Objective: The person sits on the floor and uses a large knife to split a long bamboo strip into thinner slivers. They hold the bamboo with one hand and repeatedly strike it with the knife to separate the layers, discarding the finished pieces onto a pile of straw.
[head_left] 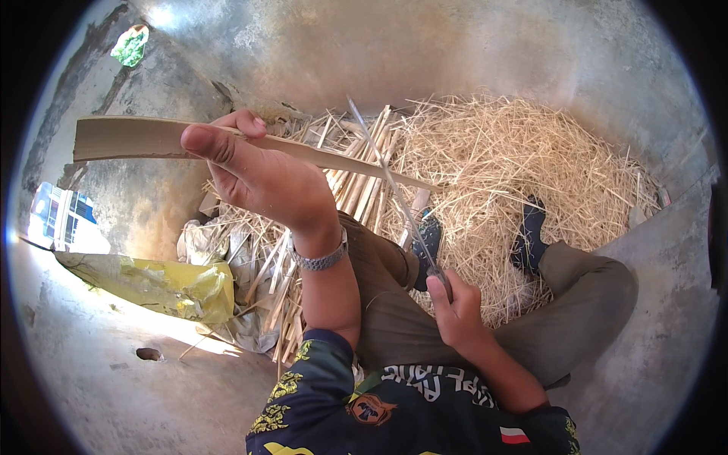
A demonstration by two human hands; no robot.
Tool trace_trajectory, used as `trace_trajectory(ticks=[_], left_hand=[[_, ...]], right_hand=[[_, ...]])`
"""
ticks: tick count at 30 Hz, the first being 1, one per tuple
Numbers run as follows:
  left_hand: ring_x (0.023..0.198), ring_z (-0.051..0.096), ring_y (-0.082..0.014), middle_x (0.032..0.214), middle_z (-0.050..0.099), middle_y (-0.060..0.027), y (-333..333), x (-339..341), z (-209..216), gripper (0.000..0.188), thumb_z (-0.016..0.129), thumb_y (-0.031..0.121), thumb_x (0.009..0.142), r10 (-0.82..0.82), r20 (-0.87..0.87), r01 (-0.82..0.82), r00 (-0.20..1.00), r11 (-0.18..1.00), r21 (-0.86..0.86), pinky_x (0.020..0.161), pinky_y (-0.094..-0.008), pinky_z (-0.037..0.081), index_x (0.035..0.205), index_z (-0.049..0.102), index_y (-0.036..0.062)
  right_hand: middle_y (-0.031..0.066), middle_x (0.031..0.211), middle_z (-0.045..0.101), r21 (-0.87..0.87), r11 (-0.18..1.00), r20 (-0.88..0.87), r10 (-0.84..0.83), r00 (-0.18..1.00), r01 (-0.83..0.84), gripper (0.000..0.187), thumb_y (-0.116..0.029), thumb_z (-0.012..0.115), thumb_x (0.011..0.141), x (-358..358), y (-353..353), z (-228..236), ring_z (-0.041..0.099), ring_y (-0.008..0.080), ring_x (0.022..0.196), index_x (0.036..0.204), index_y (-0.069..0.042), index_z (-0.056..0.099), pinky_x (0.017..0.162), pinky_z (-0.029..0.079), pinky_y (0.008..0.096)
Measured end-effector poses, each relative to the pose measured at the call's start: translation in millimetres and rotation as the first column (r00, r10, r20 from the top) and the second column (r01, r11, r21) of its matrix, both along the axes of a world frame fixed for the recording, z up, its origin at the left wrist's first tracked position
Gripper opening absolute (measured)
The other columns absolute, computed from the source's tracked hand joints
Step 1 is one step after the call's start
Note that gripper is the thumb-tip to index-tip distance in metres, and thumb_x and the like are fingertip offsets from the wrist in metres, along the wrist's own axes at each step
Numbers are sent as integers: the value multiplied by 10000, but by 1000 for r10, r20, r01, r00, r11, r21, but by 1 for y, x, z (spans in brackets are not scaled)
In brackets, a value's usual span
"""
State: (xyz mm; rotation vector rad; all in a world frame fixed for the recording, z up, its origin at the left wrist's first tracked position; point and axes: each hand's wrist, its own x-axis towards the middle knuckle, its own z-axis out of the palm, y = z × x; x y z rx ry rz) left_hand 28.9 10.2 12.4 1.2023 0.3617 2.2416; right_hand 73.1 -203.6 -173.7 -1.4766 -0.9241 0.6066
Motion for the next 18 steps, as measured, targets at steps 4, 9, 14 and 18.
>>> trace_trajectory(ticks=[4, 9, 14, 18], left_hand=[[725, 459, -153, 746, 433, -34, 2, -1, 1, 694, 556, 641, 939, 20, 1, -20, 1000, 1000, 13, 709, -285, 443, 1074, 474, -34], [737, 461, -144, 733, 437, -29, 2, 1, 0, 678, 510, 654, 957, 19, -4, -19, 1000, 999, -35, 752, -288, 425, 1033, 471, -18], [754, 471, -146, 707, 451, -33, 5, -6, 3, 641, 407, 681, 997, 73, -29, -75, 997, 994, -85, 843, -304, 400, 734, 473, 99], [728, 462, -150, 701, 428, -26, 10, -8, 3, 623, 423, 672, 990, 62, -26, -62, 998, 998, -21, 787, -302, 422, 890, 470, 59]], right_hand=[[102, 569, 528, 191, 979, 64, -83, 994, 69, 302, -207, 602, 1005, -5, -7, -2, 526, 208, 477, 793, -7, 523, 484, 391, 363], [92, 559, 508, -8, 999, 110, -35, 993, 36, 309, -232, 618, 998, 2, 4, -18, 533, 200, 476, 796, -14, 531, 481, 393, 355], [96, 559, 504, -29, 1000, 73, 8, 997, -6, 305, -236, 611, 1002, 2, -2, -2, 529, 228, 465, 807, -16, 529, 480, 394, 359], [117, 566, 521, 169, 986, 123, -7, 992, -13, 313, -246, 611, 1004, -1, -4, 5, 532, 243, 466, 821, -4, 535, 488, 404, 368]])
